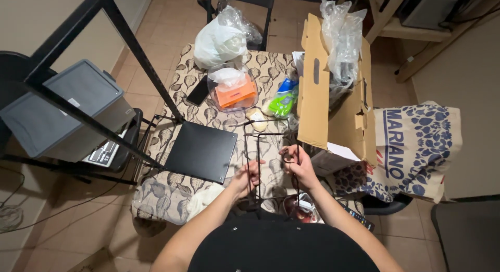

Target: The person unpacks flat-pack furniture parts from a cardboard box, removes plastic wrapping, and begins assembling a black metal frame. They connect metal rods to a square base plate using small fasteners and tighten them by hand.

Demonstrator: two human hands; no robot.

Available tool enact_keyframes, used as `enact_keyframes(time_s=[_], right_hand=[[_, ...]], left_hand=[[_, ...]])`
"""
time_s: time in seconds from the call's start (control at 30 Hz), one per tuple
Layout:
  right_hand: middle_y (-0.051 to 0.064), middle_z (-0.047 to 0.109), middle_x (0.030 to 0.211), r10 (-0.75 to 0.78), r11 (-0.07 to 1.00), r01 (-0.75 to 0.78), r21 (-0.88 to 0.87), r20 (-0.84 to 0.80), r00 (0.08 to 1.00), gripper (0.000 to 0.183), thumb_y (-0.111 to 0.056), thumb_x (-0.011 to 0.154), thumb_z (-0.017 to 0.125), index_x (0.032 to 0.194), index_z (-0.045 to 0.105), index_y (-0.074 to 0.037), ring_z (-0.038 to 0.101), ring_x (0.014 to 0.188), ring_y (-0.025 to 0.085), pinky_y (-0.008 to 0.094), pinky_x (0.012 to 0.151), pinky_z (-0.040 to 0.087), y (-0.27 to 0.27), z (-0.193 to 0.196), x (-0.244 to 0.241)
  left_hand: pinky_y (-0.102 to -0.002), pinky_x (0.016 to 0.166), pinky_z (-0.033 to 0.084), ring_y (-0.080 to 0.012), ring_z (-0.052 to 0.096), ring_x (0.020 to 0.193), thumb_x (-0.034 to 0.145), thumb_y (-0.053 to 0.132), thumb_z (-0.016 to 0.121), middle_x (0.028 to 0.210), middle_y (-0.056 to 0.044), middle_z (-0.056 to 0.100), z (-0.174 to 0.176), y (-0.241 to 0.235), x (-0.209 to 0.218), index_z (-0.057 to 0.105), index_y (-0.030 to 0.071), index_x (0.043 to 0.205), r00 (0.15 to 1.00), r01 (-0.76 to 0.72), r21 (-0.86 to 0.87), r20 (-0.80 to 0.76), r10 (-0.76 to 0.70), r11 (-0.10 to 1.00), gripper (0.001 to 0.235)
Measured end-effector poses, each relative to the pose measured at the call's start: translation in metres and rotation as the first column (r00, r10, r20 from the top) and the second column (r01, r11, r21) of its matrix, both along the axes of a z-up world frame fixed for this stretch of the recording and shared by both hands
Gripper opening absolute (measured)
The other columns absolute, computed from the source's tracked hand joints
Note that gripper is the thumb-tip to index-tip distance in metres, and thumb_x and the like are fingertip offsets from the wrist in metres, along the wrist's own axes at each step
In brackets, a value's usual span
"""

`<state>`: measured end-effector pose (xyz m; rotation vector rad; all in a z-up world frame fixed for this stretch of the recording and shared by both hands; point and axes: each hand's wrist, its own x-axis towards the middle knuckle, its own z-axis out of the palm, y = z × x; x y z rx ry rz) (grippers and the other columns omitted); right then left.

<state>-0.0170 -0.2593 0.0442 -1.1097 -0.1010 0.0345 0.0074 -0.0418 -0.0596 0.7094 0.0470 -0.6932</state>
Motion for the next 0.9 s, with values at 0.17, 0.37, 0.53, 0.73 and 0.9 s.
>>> enact_keyframes(time_s=[0.17, 0.37, 0.53, 0.73, 0.9], right_hand=[[0.023, 0.061, 0.118, -0.009, 0.988, 0.036, -0.147, 0.182, 0.983, 0.041, 0.011, 0.070, 0.059, 0.105, 0.047, -0.007, 0.058, 0.066, 0.009, 0.019, 0.048, 0.045, -0.009, 0.038, 0.014], [0.021, 0.060, 0.119, -0.017, 0.968, 0.080, -0.240, 0.255, 0.967, 0.047, 0.017, 0.066, 0.052, 0.107, 0.047, -0.006, 0.054, 0.070, 0.008, 0.014, 0.054, 0.039, -0.013, 0.070, 0.004], [0.018, 0.057, 0.120, -0.013, 0.967, 0.081, -0.242, 0.271, 0.962, 0.060, 0.024, 0.060, 0.049, 0.113, 0.049, -0.002, 0.046, 0.065, 0.006, 0.014, 0.054, 0.034, -0.009, 0.091, -0.004], [0.015, 0.055, 0.125, 0.062, 0.960, 0.027, -0.277, 0.308, 0.949, 0.074, 0.024, 0.056, 0.048, 0.127, 0.050, 0.002, 0.041, 0.064, 0.009, 0.016, 0.053, 0.035, 0.008, 0.109, -0.002], [0.014, 0.052, 0.135, 0.111, 0.958, 0.001, -0.286, 0.376, 0.920, 0.083, 0.024, 0.056, 0.051, 0.135, 0.050, 0.002, 0.052, 0.078, 0.014, 0.018, 0.064, 0.042, 0.010, 0.095, 0.003]], left_hand=[[-0.013, 0.037, 0.023, -0.0005, 0.027, 0.047, 0.110, 0.028, 0.047, 0.067, 0.009, 0.029, 0.067, 0.033, 0.023, 0.056, 0.008, 0.124, 0.977, -0.213, 0.046, 0.023, 0.212, 0.976, 0.026], [-0.011, 0.036, 0.017, 0.0010, 0.021, 0.047, 0.111, 0.027, 0.046, 0.068, 0.010, 0.020, 0.146, 0.087, 0.050, 0.058, 0.011, 0.122, 0.946, -0.309, 0.049, 0.115, 0.302, 0.950, 0.023], [-0.011, 0.033, 0.016, 0.0002, 0.018, 0.045, 0.111, 0.027, 0.045, 0.067, 0.009, 0.018, 0.206, 0.111, 0.045, 0.059, 0.011, 0.119, 0.940, -0.312, 0.051, 0.161, 0.301, 0.949, 0.022], [-0.011, 0.033, 0.016, -0.0007, 0.016, 0.046, 0.112, 0.028, 0.042, 0.063, 0.009, 0.018, 0.236, 0.098, 0.045, 0.059, 0.009, 0.116, 0.956, -0.165, 0.021, 0.250, 0.155, 0.986, 0.026], [-0.015, 0.039, 0.031, -0.0064, 0.031, 0.046, 0.109, 0.022, 0.049, 0.061, -0.002, 0.039, 0.231, 0.076, 0.056, 0.061, 0.004, 0.109, 0.930, -0.106, -0.020, 0.353, 0.106, 0.994, 0.022]])
